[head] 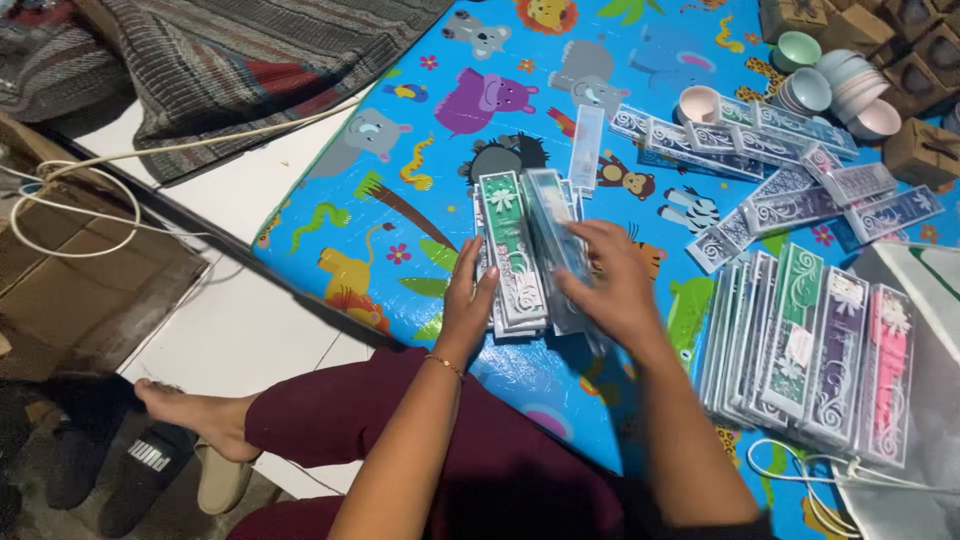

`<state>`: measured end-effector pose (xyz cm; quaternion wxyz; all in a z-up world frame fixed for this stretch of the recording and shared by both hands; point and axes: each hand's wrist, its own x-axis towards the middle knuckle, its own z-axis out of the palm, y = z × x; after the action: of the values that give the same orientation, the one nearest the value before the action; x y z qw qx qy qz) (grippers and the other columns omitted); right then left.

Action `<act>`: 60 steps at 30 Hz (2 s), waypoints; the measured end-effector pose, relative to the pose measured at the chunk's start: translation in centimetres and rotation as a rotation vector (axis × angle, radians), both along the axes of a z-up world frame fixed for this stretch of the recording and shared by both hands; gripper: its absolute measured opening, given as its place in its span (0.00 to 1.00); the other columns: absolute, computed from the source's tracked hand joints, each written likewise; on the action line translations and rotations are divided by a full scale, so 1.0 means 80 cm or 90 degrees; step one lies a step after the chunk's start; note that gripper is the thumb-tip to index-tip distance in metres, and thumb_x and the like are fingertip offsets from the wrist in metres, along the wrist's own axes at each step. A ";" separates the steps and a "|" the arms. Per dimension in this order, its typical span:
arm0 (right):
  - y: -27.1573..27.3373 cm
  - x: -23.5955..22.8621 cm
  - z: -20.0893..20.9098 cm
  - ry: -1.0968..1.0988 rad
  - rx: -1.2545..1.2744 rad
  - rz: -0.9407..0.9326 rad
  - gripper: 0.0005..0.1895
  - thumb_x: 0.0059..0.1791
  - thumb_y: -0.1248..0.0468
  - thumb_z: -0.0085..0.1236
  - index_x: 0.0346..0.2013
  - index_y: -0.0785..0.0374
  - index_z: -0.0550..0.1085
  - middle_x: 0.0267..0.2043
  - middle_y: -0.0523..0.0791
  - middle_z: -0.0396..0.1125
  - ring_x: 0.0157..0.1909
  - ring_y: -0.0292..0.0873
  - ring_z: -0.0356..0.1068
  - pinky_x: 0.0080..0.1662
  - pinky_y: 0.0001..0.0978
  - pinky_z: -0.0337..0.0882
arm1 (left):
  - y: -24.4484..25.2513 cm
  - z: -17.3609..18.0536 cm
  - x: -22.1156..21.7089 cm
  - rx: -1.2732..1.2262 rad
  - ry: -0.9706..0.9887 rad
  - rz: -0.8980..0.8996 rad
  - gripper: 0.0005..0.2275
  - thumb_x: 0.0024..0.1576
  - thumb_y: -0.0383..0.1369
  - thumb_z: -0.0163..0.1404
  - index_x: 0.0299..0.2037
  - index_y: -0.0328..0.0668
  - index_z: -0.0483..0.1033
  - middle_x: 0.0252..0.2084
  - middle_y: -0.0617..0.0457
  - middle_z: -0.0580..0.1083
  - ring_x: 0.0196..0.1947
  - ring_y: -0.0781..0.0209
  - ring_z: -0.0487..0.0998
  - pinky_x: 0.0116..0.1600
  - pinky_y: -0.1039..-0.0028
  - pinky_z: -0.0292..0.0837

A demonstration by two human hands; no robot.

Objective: The person sorts various colors of flat rectangular packaged items on a patterned blue mat, grouping them by color and stacking them together.

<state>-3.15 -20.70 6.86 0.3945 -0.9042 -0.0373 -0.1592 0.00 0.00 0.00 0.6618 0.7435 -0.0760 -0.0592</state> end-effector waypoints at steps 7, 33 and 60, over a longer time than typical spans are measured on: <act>0.067 0.059 -0.031 0.045 -0.222 -0.044 0.26 0.44 0.56 0.63 0.58 0.44 0.75 0.57 0.46 0.66 0.54 0.57 0.72 0.50 0.53 0.74 | -0.005 -0.006 0.009 0.035 -0.013 -0.038 0.33 0.63 0.54 0.32 0.75 0.48 0.49 0.77 0.33 0.46 0.75 0.32 0.44 0.73 0.40 0.39; 0.024 0.003 -0.050 0.034 -0.302 -0.024 0.21 0.50 0.57 0.54 0.59 0.44 0.76 0.62 0.43 0.69 0.66 0.51 0.64 0.58 0.53 0.65 | -0.007 -0.019 0.009 0.061 -0.098 -0.034 0.29 0.66 0.46 0.36 0.75 0.44 0.49 0.75 0.30 0.50 0.74 0.29 0.48 0.73 0.42 0.41; -0.208 -0.192 -0.013 0.537 -0.529 -0.195 0.59 0.40 0.37 0.63 0.77 0.37 0.40 0.82 0.43 0.34 0.81 0.47 0.34 0.69 0.72 0.38 | -0.009 -0.030 0.011 0.134 -0.056 -0.027 0.36 0.60 0.59 0.31 0.76 0.52 0.43 0.78 0.48 0.48 0.77 0.46 0.47 0.73 0.51 0.41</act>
<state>-18.50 -37.31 5.82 -0.0381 -0.9627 0.1935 0.1852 0.91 -0.71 -2.42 0.5749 0.8088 -0.1140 -0.0479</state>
